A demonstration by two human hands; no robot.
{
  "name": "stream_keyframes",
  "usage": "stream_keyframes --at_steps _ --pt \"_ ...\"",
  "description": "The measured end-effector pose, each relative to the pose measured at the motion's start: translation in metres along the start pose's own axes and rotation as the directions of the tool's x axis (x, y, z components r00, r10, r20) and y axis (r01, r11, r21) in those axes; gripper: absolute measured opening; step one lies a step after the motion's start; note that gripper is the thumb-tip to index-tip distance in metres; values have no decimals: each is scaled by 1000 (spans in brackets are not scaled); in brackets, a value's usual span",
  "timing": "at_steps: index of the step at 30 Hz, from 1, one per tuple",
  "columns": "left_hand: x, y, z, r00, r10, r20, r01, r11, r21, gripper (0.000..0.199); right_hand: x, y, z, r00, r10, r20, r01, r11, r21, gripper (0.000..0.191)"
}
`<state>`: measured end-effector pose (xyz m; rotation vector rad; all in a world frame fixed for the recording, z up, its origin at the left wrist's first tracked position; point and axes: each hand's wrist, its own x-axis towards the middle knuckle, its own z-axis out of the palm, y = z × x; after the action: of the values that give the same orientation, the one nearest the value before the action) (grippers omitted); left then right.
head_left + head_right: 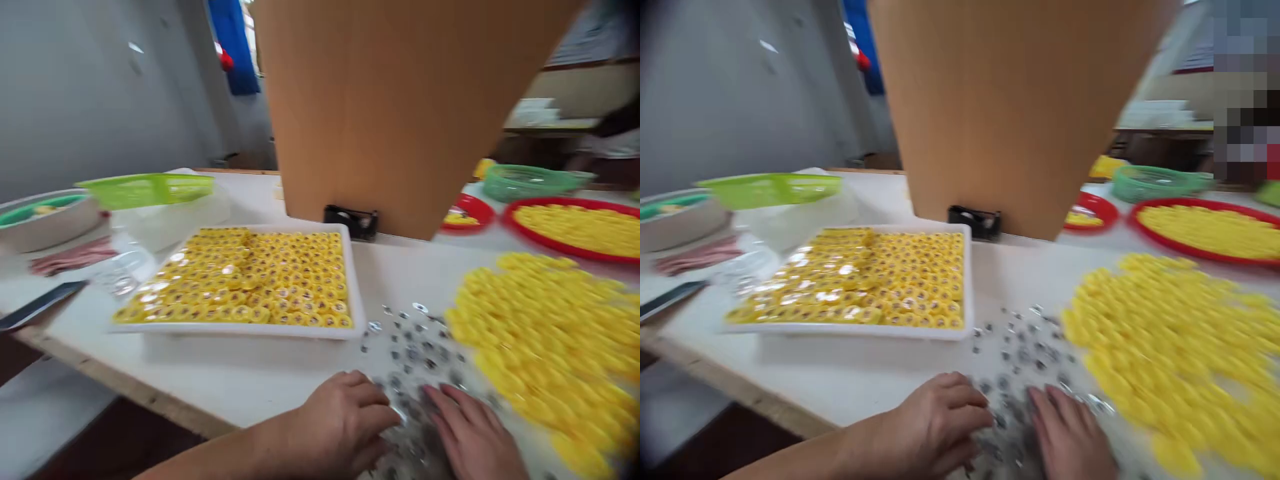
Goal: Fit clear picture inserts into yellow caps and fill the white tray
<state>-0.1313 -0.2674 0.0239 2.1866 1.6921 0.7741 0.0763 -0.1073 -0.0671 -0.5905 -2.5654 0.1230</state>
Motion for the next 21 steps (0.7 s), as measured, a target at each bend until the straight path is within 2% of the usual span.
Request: stream_keyframes --at_steps 4,7,9,12,16,21 --pt "34 -15 29 997 -66 -42 64 997 -47 26 2 -17 -12 989 127 77 -124 991 -40 25" --pt "72 -25 36 986 -161 -44 162 986 27 27 7 -30 -21 975 194 105 -195 981 0 23" --pt "98 -27 38 983 -184 -19 185 979 83 27 7 -35 -24 966 231 117 -235 972 22 23" --pt "138 -23 45 987 -158 2 156 981 113 26 6 -37 -25 960 258 108 -265 963 56 18" --pt "185 -16 67 992 -119 30 114 984 138 28 5 -38 -23 960 279 35 -281 953 109 14" --pt "223 -11 97 994 -85 71 73 984 165 34 5 -37 -24 968 241 -66 -219 945 244 14"
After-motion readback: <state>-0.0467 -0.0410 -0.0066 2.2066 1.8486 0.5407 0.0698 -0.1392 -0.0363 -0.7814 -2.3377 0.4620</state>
